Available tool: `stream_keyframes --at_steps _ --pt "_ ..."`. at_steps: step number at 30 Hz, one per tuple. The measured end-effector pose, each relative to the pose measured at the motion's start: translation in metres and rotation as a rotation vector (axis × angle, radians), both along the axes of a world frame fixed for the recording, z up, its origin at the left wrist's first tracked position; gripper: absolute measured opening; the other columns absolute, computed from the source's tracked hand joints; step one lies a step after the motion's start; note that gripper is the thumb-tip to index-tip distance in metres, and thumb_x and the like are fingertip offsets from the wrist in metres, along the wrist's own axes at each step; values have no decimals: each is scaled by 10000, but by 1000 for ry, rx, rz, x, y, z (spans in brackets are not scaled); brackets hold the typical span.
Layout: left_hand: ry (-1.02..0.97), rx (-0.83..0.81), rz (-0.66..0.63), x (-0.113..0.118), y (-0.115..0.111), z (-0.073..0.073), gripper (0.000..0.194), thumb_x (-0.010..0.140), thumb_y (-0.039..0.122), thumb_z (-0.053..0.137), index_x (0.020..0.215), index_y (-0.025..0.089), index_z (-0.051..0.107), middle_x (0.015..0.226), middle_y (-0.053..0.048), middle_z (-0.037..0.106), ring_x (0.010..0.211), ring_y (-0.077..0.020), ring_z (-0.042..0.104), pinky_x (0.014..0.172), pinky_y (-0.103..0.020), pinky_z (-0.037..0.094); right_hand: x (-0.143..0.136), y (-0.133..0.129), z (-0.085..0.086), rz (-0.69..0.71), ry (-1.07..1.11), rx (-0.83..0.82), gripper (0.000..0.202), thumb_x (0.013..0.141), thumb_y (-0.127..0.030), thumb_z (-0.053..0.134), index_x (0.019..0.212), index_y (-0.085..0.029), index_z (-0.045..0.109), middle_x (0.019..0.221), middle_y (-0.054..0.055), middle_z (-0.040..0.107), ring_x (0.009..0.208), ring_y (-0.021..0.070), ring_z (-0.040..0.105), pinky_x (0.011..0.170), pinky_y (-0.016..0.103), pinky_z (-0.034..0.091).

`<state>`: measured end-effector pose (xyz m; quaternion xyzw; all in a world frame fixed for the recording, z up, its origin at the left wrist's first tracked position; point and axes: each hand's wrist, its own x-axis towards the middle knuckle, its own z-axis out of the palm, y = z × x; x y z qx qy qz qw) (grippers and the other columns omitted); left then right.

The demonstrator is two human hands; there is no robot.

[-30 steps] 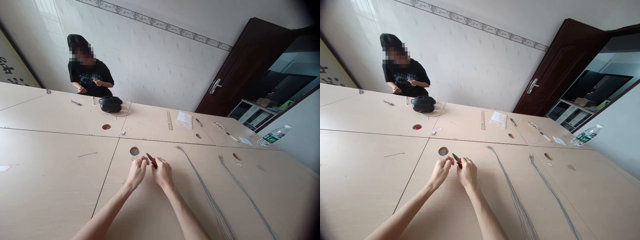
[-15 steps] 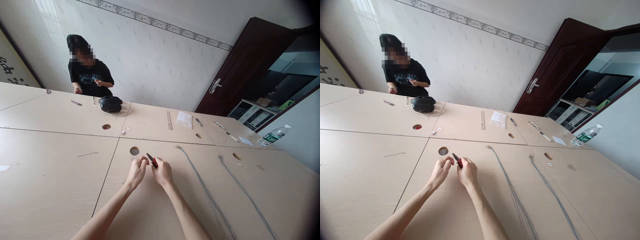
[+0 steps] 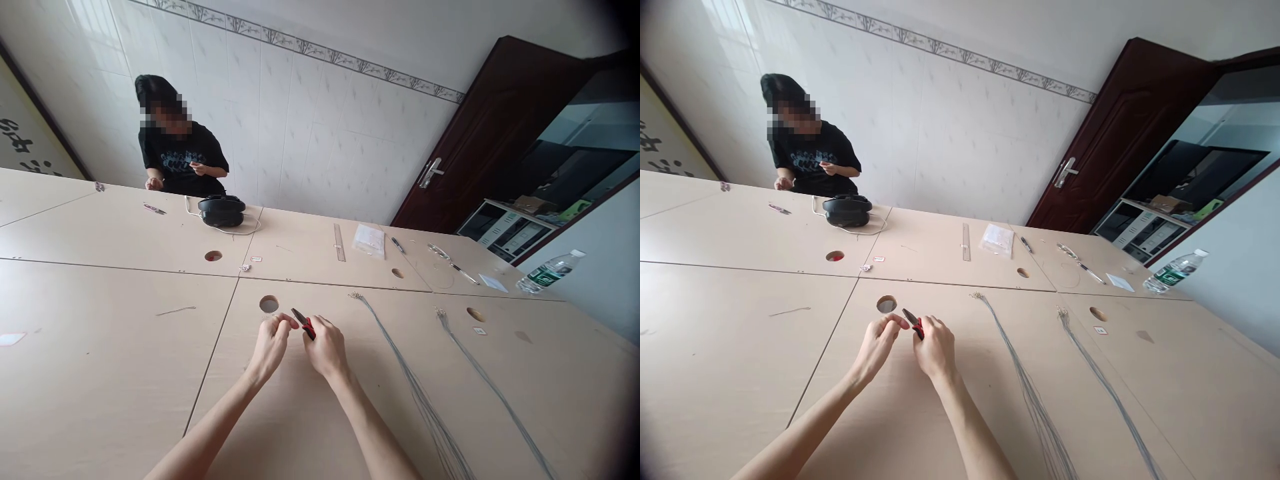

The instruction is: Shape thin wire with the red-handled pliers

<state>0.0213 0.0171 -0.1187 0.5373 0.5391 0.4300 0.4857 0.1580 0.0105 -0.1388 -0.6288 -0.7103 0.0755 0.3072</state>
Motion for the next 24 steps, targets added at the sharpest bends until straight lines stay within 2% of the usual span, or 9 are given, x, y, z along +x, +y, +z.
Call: stream_keyframes --at_steps 7,9,13,17,22,24 --pt "-38 -2 22 1 -4 21 222 777 319 503 821 142 629 587 51 401 498 -83 242 458 -215 213 -1 -4 17 -8 30 55 184 746 -53 471 762 -198 585 706 0 615 637 143 546 560 222 321" --pt "-46 7 29 1 -5 25 232 786 349 524 794 140 625 604 42 421 511 -83 261 465 -213 228 -1 -5 19 -5 36 69 170 747 -64 473 759 -198 577 702 1 610 633 143 542 561 223 324" --pt "-56 37 43 0 -3 38 253 780 386 552 696 151 594 557 54 364 498 -83 236 455 -221 216 0 -7 28 -1 48 99 151 755 -79 464 731 -201 550 682 -1 593 610 141 526 554 225 323" --pt "-67 79 33 -1 2 57 200 756 339 562 687 157 610 582 36 433 514 -90 293 471 -223 245 1 -4 45 1 60 137 137 772 -103 454 736 -203 540 686 -1 586 610 141 522 556 228 331" --pt "-49 34 13 -3 5 81 194 744 347 577 687 166 617 512 79 257 468 -77 170 434 -226 155 0 0 64 5 118 178 140 766 -123 436 740 -204 547 676 -1 570 603 147 506 550 242 331" --pt "-55 22 19 -4 5 86 198 740 352 580 688 165 614 520 79 251 472 -75 168 434 -224 154 -1 0 68 22 154 175 146 752 -118 436 743 -203 555 677 2 563 618 152 501 562 247 346"
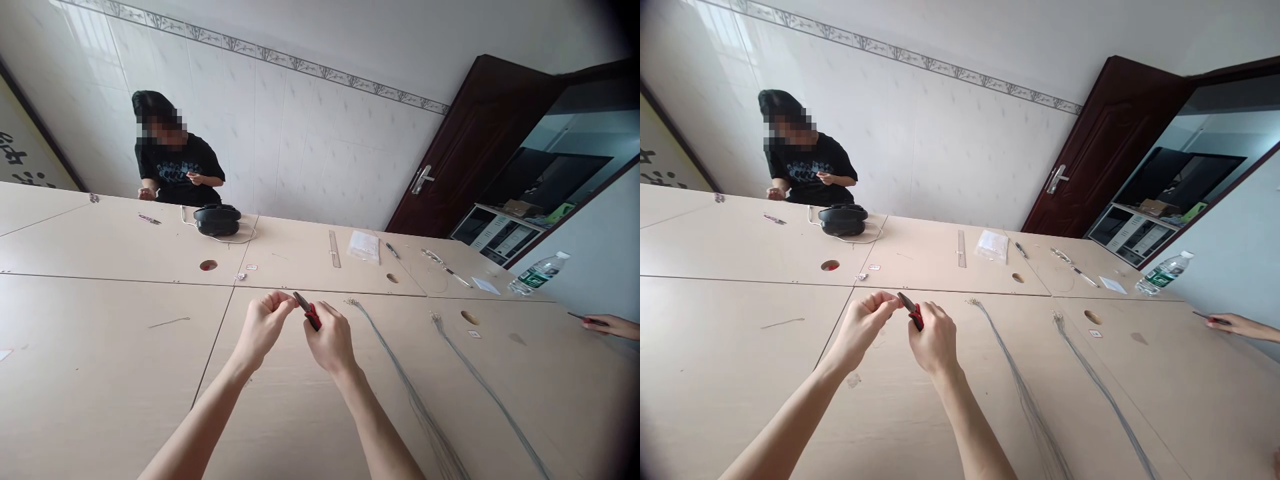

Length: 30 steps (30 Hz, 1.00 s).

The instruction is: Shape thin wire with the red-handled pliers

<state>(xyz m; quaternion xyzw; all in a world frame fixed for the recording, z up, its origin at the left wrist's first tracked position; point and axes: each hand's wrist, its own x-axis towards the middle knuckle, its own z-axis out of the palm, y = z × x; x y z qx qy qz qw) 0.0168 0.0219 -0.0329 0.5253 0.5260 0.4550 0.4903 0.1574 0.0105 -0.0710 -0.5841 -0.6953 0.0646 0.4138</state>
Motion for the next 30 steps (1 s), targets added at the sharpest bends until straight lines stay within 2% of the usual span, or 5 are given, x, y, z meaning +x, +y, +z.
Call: stream_keyframes --at_steps 5,8,14,20,30 --pt "21 -18 22 -11 3 0 213 753 358 568 729 159 639 520 74 265 483 -82 191 457 -230 166 0 -3 10 169 250 -62 155 808 -176 478 878 -184 616 762 25 597 665 150 522 613 255 427" --pt "58 -24 -84 -21 3 1 218 770 353 543 739 163 645 516 79 228 484 -89 177 468 -238 162 3 -5 20 225 436 -103 162 872 -282 515 957 -185 613 707 -9 554 581 117 475 558 233 419" --pt "123 -51 -188 -27 -6 14 221 767 370 552 716 174 641 507 81 232 497 -93 183 478 -235 177 9 -9 39 347 373 -146 142 885 -330 569 916 -199 614 752 -9 584 659 114 535 642 231 443" --pt "127 -20 -224 -24 -13 22 256 782 392 550 697 173 651 528 70 257 504 -96 204 473 -232 195 5 -13 38 392 361 -127 131 903 -324 557 869 -200 579 742 -12 560 681 120 535 658 238 440" --pt "135 -36 -228 -25 -16 23 229 789 381 541 740 179 636 521 78 241 503 -99 194 483 -245 185 -2 -17 41 385 457 -70 196 940 -332 495 793 -203 498 704 -22 517 604 101 442 582 227 387"
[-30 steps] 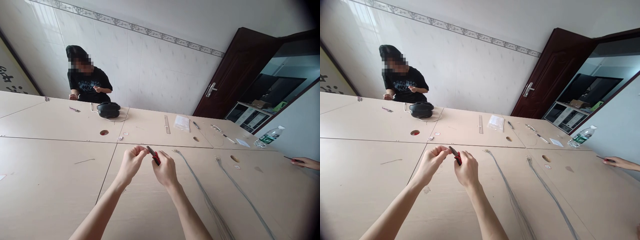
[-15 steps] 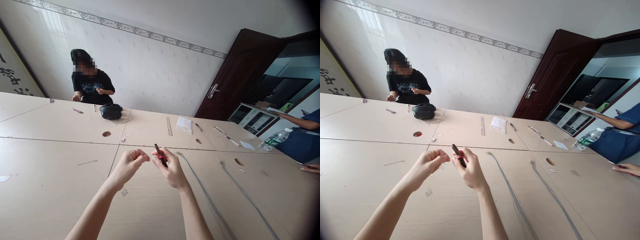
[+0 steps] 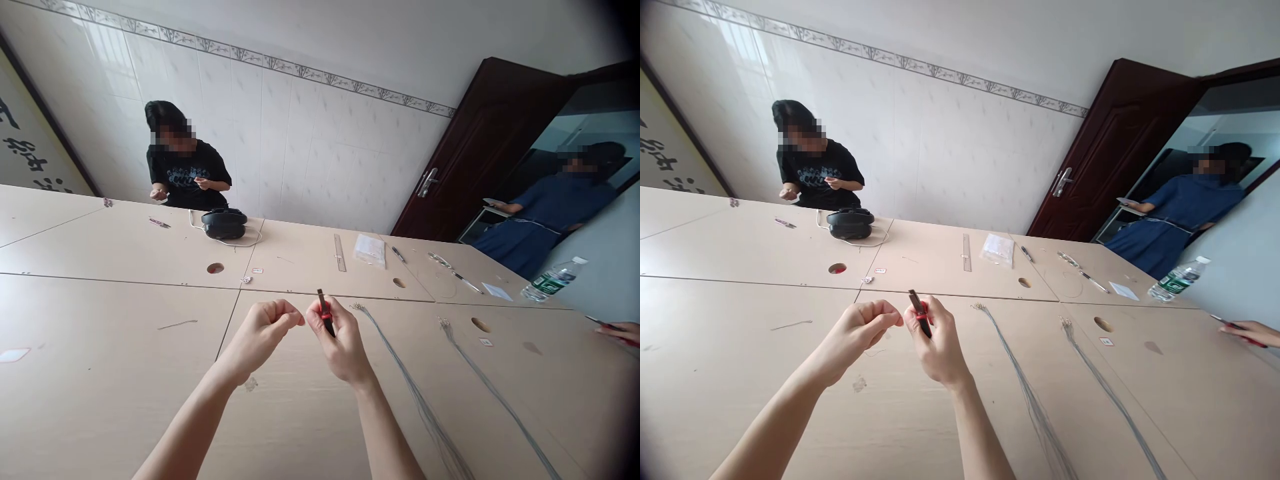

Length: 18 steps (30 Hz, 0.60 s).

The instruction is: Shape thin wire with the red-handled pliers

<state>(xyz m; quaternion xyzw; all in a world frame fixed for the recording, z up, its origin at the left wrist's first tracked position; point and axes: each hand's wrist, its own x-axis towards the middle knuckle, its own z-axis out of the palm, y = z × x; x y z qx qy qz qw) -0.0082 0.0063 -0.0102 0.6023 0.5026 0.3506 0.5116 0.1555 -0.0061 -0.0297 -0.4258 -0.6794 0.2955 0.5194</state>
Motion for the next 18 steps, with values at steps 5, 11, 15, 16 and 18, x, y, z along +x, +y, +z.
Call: stream_keyframes --at_steps 5,11,15,16,18 --pt "-6 -5 -10 -3 -3 8 247 832 397 524 767 176 613 535 82 240 529 -102 195 516 -252 190 7 -1 -4 -39 20 -33 196 932 -362 521 832 -196 546 710 -14 512 615 108 430 593 237 382" --pt "6 -6 -54 -3 -7 10 252 851 396 523 756 181 611 541 87 232 530 -99 191 516 -250 189 8 -4 -5 41 -2 -57 159 926 -354 547 906 -200 578 803 10 612 696 127 523 663 247 417" --pt "-1 -16 -75 -2 -7 7 250 866 384 517 764 179 618 546 86 246 523 -92 199 509 -243 193 5 -5 -4 62 -8 -30 180 946 -340 513 833 -201 534 798 10 605 723 131 520 685 250 415" --pt "-8 -20 -77 -2 -7 6 246 869 378 519 765 179 618 544 86 253 514 -88 207 504 -241 199 5 -5 -5 61 -13 -26 183 951 -336 503 827 -202 520 793 8 594 716 129 511 679 249 411" --pt "-44 -20 -75 -2 -8 5 240 878 365 514 774 179 624 538 81 306 493 -83 270 498 -235 246 5 -5 -5 43 -31 -18 189 955 -328 492 813 -204 490 773 -2 555 687 121 479 661 247 399"
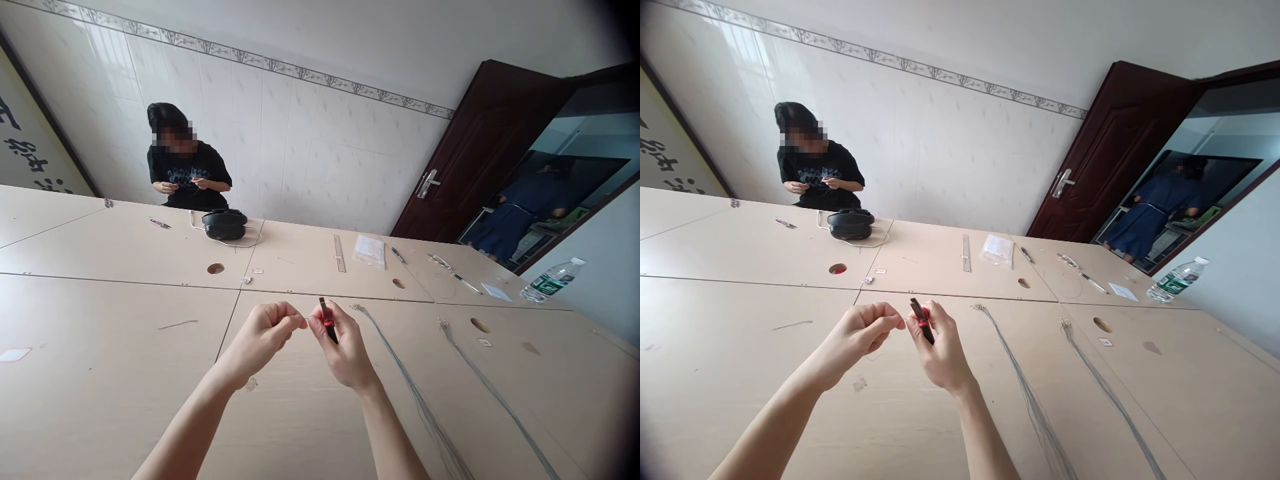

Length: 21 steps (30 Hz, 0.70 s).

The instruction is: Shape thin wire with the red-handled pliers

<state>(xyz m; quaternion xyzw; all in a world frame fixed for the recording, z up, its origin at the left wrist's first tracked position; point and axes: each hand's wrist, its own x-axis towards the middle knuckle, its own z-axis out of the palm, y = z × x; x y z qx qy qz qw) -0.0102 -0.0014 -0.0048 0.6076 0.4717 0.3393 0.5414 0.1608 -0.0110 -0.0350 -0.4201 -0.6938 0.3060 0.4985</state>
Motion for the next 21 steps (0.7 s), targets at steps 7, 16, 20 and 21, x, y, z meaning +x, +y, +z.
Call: stream_keyframes --at_steps 7,16,20,21 --pt "-263 89 116 -3 -3 1 325 905 475 532 1013 217 697 1134 -56 663 1105 -210 592 985 -322 439 4 0 -1 -88 -22 38 188 951 -325 489 808 -209 452 716 -33 433 634 109 402 610 236 362" --pt "-234 97 -48 -79 3 19 336 876 462 572 811 175 734 863 -104 716 877 -248 668 832 -349 561 22 2 2 -193 9 64 195 958 -323 467 795 -216 459 684 -41 391 589 105 360 553 231 327" --pt "-174 171 277 -119 5 18 287 792 436 640 867 181 748 974 -117 727 982 -312 655 930 -450 528 29 5 1 -221 4 81 188 955 -319 472 798 -218 454 672 -47 371 579 105 343 552 233 317" --pt "-177 210 436 -125 5 17 280 766 388 653 952 201 746 1060 -109 717 1052 -328 633 995 -493 479 29 6 0 -223 -10 81 185 955 -316 471 799 -218 454 675 -47 373 581 105 344 557 235 318"
